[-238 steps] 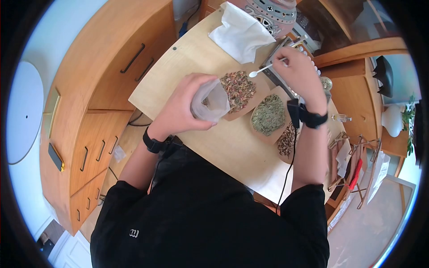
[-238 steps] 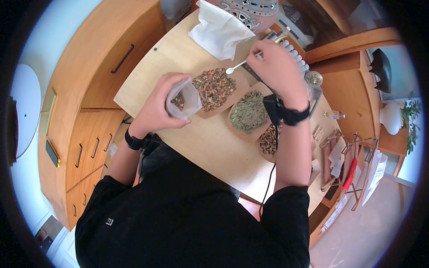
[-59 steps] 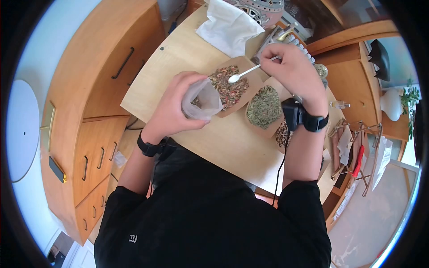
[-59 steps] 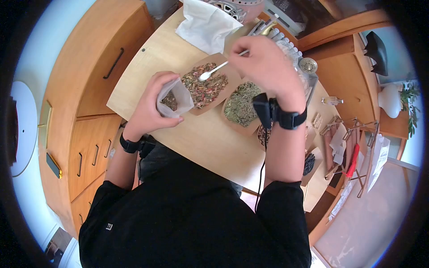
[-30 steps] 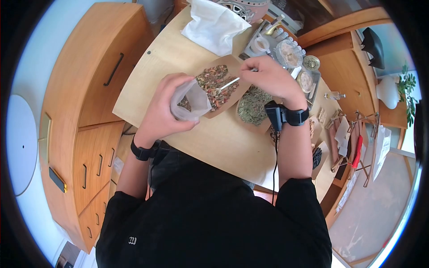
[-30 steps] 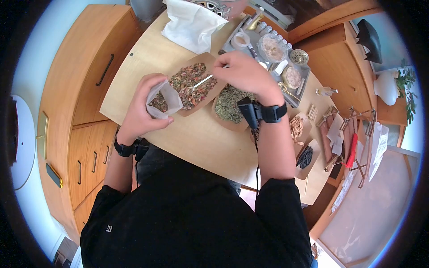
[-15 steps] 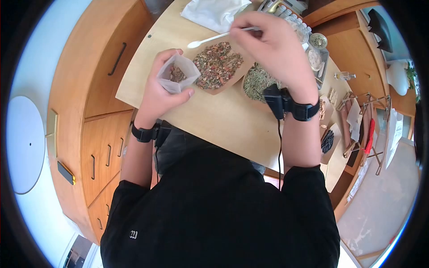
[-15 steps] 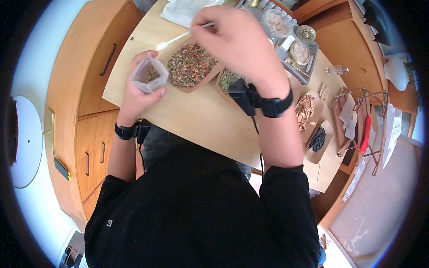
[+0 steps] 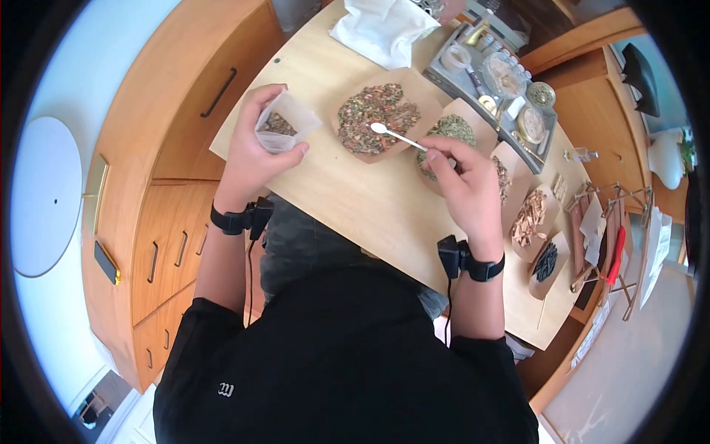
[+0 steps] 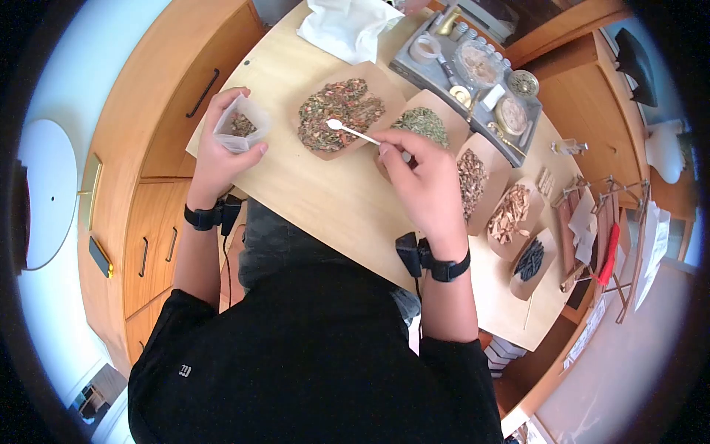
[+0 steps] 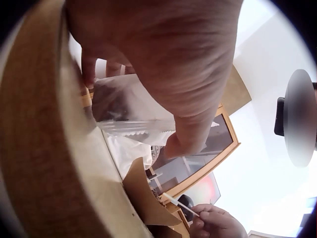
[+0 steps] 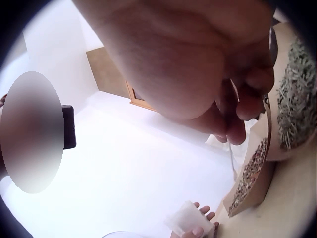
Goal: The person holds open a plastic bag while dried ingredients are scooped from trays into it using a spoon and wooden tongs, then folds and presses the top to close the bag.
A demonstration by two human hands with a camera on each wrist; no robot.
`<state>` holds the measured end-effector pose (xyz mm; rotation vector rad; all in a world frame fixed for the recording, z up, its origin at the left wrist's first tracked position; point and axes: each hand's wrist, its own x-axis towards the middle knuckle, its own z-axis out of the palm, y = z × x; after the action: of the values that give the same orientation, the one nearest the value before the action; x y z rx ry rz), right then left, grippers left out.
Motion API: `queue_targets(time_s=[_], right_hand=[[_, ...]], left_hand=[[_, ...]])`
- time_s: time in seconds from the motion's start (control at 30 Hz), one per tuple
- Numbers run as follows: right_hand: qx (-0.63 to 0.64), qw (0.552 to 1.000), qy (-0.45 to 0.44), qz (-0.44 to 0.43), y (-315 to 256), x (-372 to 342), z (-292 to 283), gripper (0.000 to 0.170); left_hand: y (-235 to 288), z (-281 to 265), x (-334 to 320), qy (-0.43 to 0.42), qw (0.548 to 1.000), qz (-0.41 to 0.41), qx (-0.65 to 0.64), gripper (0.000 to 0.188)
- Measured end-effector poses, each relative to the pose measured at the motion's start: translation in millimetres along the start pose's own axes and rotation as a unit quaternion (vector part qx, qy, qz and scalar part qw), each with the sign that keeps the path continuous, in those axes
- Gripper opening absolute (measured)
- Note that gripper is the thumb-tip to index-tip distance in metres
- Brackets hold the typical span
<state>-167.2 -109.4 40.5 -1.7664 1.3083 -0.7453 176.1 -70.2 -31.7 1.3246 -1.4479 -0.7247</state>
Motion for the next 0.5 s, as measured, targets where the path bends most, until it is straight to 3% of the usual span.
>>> queue_targets(time_s=[0.1,0.23,0.37,0.5], right_hand=[[0.032,0.999,0.006,0.000,-3,-10,18,0.023],[-0.023,0.991,0.038,-0.123,-6,-16,33,0.019],[-0.031,0.985,0.026,-0.165,-3,-17,46,0.019],[-0.072,0.986,0.036,-0.146,9,-20,45,0.019]], left_hand=[[1,3,-3,0.010,1.000,-0.001,0.008,0.084],[1,6,-1,0.046,0.998,-0.013,-0.048,0.084],[-2,4,-3,0.041,0.999,-0.019,-0.026,0.084],[-4,6,-3,0.025,0.999,-0.018,-0.021,0.083]])
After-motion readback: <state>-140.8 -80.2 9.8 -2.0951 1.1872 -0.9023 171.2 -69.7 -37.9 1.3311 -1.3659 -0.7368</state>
